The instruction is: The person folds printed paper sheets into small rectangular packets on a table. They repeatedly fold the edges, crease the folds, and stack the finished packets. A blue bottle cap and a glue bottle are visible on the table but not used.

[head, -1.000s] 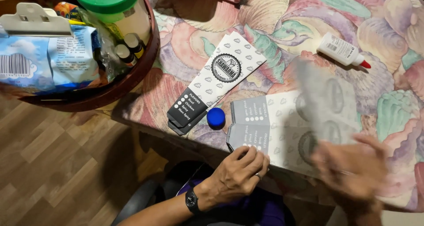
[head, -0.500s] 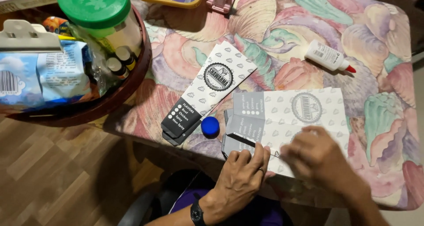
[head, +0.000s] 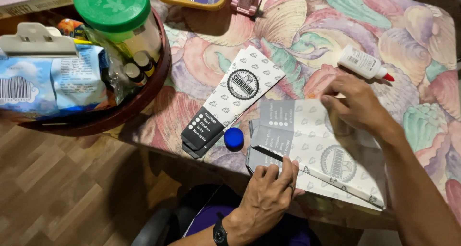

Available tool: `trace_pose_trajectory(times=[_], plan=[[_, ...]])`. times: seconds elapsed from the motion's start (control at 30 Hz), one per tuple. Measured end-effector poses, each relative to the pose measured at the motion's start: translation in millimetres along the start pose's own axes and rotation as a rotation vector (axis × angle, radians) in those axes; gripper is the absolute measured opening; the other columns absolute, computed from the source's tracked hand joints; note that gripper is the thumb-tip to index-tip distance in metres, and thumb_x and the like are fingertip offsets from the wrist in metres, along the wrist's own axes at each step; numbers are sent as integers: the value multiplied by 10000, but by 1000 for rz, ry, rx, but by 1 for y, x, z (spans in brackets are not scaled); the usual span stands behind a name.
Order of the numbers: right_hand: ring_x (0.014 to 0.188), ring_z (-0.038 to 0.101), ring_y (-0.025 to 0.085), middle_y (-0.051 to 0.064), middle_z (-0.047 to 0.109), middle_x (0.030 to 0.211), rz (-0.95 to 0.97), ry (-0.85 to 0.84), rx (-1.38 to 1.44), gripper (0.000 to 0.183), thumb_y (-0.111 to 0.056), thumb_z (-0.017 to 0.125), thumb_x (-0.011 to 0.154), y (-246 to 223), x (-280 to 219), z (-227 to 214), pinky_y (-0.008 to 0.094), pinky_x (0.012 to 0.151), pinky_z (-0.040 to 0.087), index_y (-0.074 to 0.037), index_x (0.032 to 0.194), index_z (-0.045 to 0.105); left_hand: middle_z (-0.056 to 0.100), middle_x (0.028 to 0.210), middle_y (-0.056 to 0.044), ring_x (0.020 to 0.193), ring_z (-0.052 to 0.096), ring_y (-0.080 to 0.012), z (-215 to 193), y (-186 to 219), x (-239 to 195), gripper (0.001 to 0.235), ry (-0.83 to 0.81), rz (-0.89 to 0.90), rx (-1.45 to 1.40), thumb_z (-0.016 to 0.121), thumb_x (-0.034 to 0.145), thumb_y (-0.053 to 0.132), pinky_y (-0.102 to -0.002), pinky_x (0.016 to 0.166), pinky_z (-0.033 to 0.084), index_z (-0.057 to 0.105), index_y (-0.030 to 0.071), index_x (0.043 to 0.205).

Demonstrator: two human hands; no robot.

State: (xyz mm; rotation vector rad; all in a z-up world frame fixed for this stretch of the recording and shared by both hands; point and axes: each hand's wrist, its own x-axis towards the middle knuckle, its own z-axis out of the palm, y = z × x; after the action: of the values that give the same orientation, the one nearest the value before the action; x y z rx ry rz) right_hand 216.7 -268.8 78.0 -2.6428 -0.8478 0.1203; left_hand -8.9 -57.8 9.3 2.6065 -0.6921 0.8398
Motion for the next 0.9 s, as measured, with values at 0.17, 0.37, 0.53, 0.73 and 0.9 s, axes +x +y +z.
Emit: trace_pose_trajectory(times=[0.17, 0.37, 0.53, 0.73, 0.9], plan=[[951, 636, 337, 179, 682, 1025, -282, 284, -353, 141, -26, 741, 934, -30, -63, -3, 469, 835, 539, -18, 1037, 644, 573, 1298, -216, 806, 531, -253, -6, -2, 3, 516, -11, -18, -23, 371, 1153, 342, -368, 675, 398, 612, -84, 1314], [1098, 749, 477, 301, 742, 1199, -429, 515, -487, 277, -156, 559, 1030, -97, -139, 31, 526, 898, 633, 66, 1179, 632, 572, 1249, -208, 820, 487, -298, -11, -4, 4, 336, 7, -13, -213, 607, 1087, 261, -414, 667, 360, 695, -46, 984], [1020, 780, 440, 259, 780, 1079, -453, 680, -433, 163, -126, 657, 991, -108, -145, 66, 458, 816, 642, 27, 1011, 710, 619, 1170, -219, 844, 539, -310, -17, -6, 7, 338, 8, 37, -192, 646, 1080, 242, -414, 657, 390, 706, -3, 853], [1038, 760, 425, 236, 771, 1087, -476, 716, -429, 58, -27, 665, 987, -122, -136, 66, 433, 809, 616, 29, 982, 680, 635, 1005, -257, 777, 550, -308, -36, -13, 18, 263, 67, 99, -123, 633, 1093, 102, -385, 625, 418, 646, -154, 1147], [1069, 752, 404, 216, 772, 1108, -438, 684, -415, 56, -6, 678, 977, -121, -137, 67, 445, 848, 617, 36, 972, 714, 538, 838, -179, 741, 491, -300, -40, -37, 39, 206, 184, 187, -270, 560, 1019, -124, -394, 638, 399, 613, -109, 821]])
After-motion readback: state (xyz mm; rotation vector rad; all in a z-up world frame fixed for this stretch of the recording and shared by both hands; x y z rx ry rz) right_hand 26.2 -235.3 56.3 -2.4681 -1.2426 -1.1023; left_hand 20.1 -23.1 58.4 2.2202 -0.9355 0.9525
